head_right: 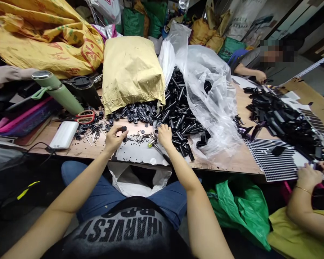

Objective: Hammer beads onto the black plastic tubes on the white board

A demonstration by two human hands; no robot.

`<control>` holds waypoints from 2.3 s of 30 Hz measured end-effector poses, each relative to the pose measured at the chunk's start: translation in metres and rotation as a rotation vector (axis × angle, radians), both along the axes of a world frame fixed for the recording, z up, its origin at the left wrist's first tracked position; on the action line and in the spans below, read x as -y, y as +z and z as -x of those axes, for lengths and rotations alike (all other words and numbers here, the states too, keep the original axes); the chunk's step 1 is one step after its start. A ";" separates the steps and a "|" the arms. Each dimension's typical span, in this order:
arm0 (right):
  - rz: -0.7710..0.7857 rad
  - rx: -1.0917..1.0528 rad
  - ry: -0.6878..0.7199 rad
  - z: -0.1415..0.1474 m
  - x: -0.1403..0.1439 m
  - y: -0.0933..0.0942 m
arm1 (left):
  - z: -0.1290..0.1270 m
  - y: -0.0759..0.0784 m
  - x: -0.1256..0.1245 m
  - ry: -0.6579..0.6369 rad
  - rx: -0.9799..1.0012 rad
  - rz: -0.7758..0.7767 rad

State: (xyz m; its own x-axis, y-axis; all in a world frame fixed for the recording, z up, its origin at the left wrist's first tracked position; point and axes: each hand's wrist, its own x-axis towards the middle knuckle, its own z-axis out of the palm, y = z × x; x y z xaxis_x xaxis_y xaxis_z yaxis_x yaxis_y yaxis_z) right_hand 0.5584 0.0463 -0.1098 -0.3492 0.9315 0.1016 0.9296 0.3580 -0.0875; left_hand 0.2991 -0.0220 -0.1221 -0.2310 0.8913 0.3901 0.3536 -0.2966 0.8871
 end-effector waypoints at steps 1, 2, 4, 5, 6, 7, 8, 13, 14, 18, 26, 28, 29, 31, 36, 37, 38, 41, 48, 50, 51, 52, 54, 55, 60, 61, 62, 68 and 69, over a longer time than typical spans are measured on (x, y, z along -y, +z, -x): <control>0.024 -0.031 0.003 0.003 -0.005 0.001 | -0.008 0.002 0.004 -0.006 0.126 0.048; 0.032 -0.104 -0.008 0.006 -0.010 0.002 | -0.016 0.004 0.007 -0.023 0.255 0.100; 0.025 -0.380 -0.056 0.009 -0.016 0.006 | -0.029 0.007 0.009 -0.063 0.447 0.204; 0.039 -0.567 -0.079 0.011 -0.017 0.009 | -0.034 0.009 0.008 -0.076 0.484 0.248; 0.087 -0.763 -0.095 0.014 -0.017 0.012 | -0.038 0.011 0.006 -0.087 0.482 0.284; 0.175 -0.947 -0.095 0.016 -0.016 0.015 | -0.043 0.014 0.003 -0.101 0.451 0.311; 0.299 -1.104 -0.076 0.020 -0.014 0.018 | -0.047 0.016 0.000 -0.125 0.405 0.328; 0.682 -1.349 -0.068 0.039 0.014 0.027 | -0.065 0.020 -0.010 -0.222 0.274 0.293; 0.665 -1.341 -0.151 0.041 0.021 0.028 | -0.067 0.019 -0.009 -0.190 0.224 0.239; 0.954 -1.327 -0.405 0.047 0.041 0.032 | -0.070 0.015 0.004 -0.118 -0.104 -0.005; 0.441 -1.192 -0.131 0.036 0.060 0.032 | -0.069 0.029 0.026 -0.316 0.577 0.344; 0.290 -1.031 0.068 0.029 0.071 0.034 | -0.068 0.034 0.030 -0.317 0.698 0.416; 0.250 -0.956 0.162 0.027 0.076 0.036 | -0.068 0.036 0.032 -0.305 0.724 0.434; 0.205 -0.831 0.316 0.025 0.086 0.041 | -0.069 0.039 0.034 -0.282 0.760 0.476; 0.168 -0.659 0.519 0.032 0.099 0.056 | -0.076 0.043 0.037 -0.189 0.894 0.519; 0.172 -0.648 0.533 0.034 0.100 0.057 | -0.078 0.044 0.038 -0.180 0.914 0.520; 0.179 -0.648 0.539 0.035 0.101 0.058 | -0.080 0.045 0.040 -0.180 0.927 0.526; 0.202 -0.677 0.540 0.037 0.101 0.054 | -0.083 0.050 0.044 -0.194 0.932 0.567; 0.219 -0.695 0.474 0.038 0.101 0.035 | -0.083 0.053 0.044 -0.195 0.929 0.725; 0.218 -0.688 0.449 0.040 0.103 0.028 | -0.081 0.045 0.042 -0.199 0.899 0.738; 0.216 -0.678 0.428 0.042 0.104 0.023 | -0.080 0.038 0.042 -0.208 0.870 0.737; 0.213 -0.663 0.399 0.044 0.106 0.017 | -0.080 0.031 0.043 -0.215 0.818 0.724; 0.207 -0.621 0.323 0.049 0.110 0.002 | -0.080 0.011 0.047 -0.205 0.579 0.626; 0.200 -0.599 0.284 0.052 0.112 -0.007 | -0.080 0.000 0.051 -0.190 0.390 0.539; 0.138 -0.466 0.174 0.043 0.122 -0.038 | -0.077 -0.049 0.065 -0.191 -0.506 0.151; 0.118 -0.416 0.120 0.034 0.124 -0.039 | -0.074 -0.055 0.065 -0.218 -0.603 0.119; 0.100 -0.351 0.038 0.023 0.126 -0.038 | -0.070 -0.059 0.064 -0.246 -0.687 0.089; 0.219 -0.105 -0.341 -0.036 0.138 -0.015 | -0.049 -0.057 0.056 -0.278 -1.025 -0.050; 0.238 -0.170 -0.334 -0.037 0.141 -0.012 | -0.047 -0.056 0.056 -0.263 -1.043 -0.059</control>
State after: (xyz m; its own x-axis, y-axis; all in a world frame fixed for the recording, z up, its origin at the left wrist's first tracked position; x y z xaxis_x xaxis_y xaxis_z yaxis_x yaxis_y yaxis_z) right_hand 0.5954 -0.0949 -0.1215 -0.0216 0.9948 -0.0993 0.9563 -0.0084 -0.2923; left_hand 0.3465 -0.0778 -0.1781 0.4365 0.8379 0.3277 0.8462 -0.5061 0.1669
